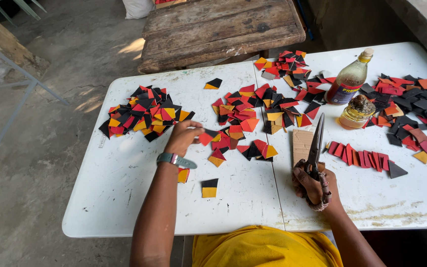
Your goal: The person arranges small triangular colored pieces on a cardboard base, applying adhesive from a small jar and using shears to trim edges. The person repeatedly picks up pieces, aligns them, and places them into a pattern on the table.
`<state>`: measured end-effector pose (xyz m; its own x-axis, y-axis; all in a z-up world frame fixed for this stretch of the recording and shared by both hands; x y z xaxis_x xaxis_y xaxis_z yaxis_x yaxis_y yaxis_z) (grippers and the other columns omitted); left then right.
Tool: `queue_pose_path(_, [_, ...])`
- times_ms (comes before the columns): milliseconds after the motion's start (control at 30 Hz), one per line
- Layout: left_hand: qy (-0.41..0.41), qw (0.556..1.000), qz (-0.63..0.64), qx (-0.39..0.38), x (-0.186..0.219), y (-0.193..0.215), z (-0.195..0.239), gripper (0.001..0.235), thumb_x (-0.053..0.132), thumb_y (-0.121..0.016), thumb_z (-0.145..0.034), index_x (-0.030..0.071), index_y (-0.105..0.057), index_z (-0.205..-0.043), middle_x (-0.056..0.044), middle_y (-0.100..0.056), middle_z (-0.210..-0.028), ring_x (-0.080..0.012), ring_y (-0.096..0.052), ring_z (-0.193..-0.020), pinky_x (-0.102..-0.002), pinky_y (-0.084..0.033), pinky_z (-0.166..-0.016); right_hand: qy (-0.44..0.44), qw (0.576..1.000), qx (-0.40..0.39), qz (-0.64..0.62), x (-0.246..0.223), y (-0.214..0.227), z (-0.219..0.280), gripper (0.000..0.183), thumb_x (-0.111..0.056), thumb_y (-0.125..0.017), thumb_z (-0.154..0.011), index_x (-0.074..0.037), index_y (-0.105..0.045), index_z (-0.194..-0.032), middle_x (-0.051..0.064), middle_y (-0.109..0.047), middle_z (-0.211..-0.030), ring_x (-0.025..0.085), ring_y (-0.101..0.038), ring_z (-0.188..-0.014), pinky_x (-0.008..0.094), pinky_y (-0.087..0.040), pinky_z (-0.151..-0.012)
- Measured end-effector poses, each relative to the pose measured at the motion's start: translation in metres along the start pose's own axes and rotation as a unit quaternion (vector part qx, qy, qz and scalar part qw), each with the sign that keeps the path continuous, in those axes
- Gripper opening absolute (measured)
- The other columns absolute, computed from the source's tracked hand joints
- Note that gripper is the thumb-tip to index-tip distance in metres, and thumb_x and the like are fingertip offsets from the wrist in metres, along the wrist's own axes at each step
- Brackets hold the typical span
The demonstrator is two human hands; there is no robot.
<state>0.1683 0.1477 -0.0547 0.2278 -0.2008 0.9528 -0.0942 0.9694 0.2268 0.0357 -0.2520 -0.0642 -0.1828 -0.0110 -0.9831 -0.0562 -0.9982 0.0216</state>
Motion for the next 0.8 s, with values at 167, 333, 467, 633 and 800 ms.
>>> queue_pose_path(167, [-0.035, 0.985, 0.169, -0.021, 0.039, -0.039, -0.041, 0.013, 0.004, -0.071, -0.087, 0.001, -0.065, -0.098, -0.014, -0.070, -0.102, -0.0194, -0.070, -0.085, -0.032, -0.064, -0.069, -0.014, 1.000, 0.004, -0.019, 0.000, 0.000, 0.000, 0.027, -0.024, -0.072, -0.090, 0.002, -0.065, -0.083, 0.010, -0.063, -0.065, 0.020, -0.057, -0.048, 0.035, -0.046, -0.043])
queue_pose_path(333, [-0.072, 0.987, 0.023, 0.141, 0.060, -0.021, -0.064, 0.041, 0.018, -0.080, -0.086, 0.004, -0.055, -0.116, -0.015, -0.071, -0.104, -0.0212, -0.071, -0.091, -0.033, -0.064, -0.072, -0.014, 1.000, 0.000, -0.011, 0.000, -0.001, 0.001, 0.028, -0.023, -0.072, -0.092, 0.002, -0.065, -0.083, 0.010, -0.062, -0.066, 0.019, -0.057, -0.049, 0.034, -0.046, -0.044])
queue_pose_path(467, [-0.243, 0.937, -0.245, 0.045, 0.045, -0.033, -0.023, 0.017, 0.019, -0.077, -0.087, 0.006, -0.077, -0.098, -0.010, -0.081, -0.095, -0.0214, -0.079, -0.086, -0.033, -0.062, -0.077, -0.022, 1.000, 0.006, -0.016, 0.000, 0.000, -0.001, 0.025, -0.023, -0.072, -0.090, 0.001, -0.066, -0.084, 0.009, -0.064, -0.068, 0.019, -0.058, -0.050, 0.034, -0.047, -0.044])
queue_pose_path(633, [-0.095, 0.889, -0.448, 0.013, 0.010, -0.059, 0.035, 0.042, 0.033, -0.089, -0.079, -0.001, -0.071, -0.096, -0.020, -0.073, -0.097, -0.0314, -0.071, -0.090, -0.041, -0.057, -0.078, -0.002, 1.000, -0.003, -0.016, 0.003, 0.001, 0.002, 0.027, -0.023, -0.072, -0.091, 0.002, -0.066, -0.084, 0.010, -0.064, -0.068, 0.019, -0.059, -0.050, 0.034, -0.047, -0.044])
queue_pose_path(800, [-0.106, 0.908, -0.404, 0.027, 0.026, -0.067, 0.055, 0.048, 0.030, -0.091, -0.071, -0.003, -0.070, -0.099, -0.021, -0.071, -0.103, -0.0331, -0.069, -0.102, -0.042, -0.056, -0.089, 0.002, 1.000, -0.001, -0.017, 0.000, -0.001, 0.001, 0.029, -0.023, -0.073, -0.091, 0.004, -0.065, -0.083, 0.012, -0.064, -0.067, 0.020, -0.059, -0.049, 0.035, -0.047, -0.044])
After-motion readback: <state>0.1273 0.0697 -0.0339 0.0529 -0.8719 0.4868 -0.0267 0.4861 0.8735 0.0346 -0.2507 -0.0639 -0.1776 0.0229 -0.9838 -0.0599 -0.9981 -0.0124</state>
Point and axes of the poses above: each hand's wrist, its own z-axis away from the middle knuckle, its own y-axis out of the back of the hand, x = y × z, the point moved 4 cm from there along -z, towards the middle knuckle
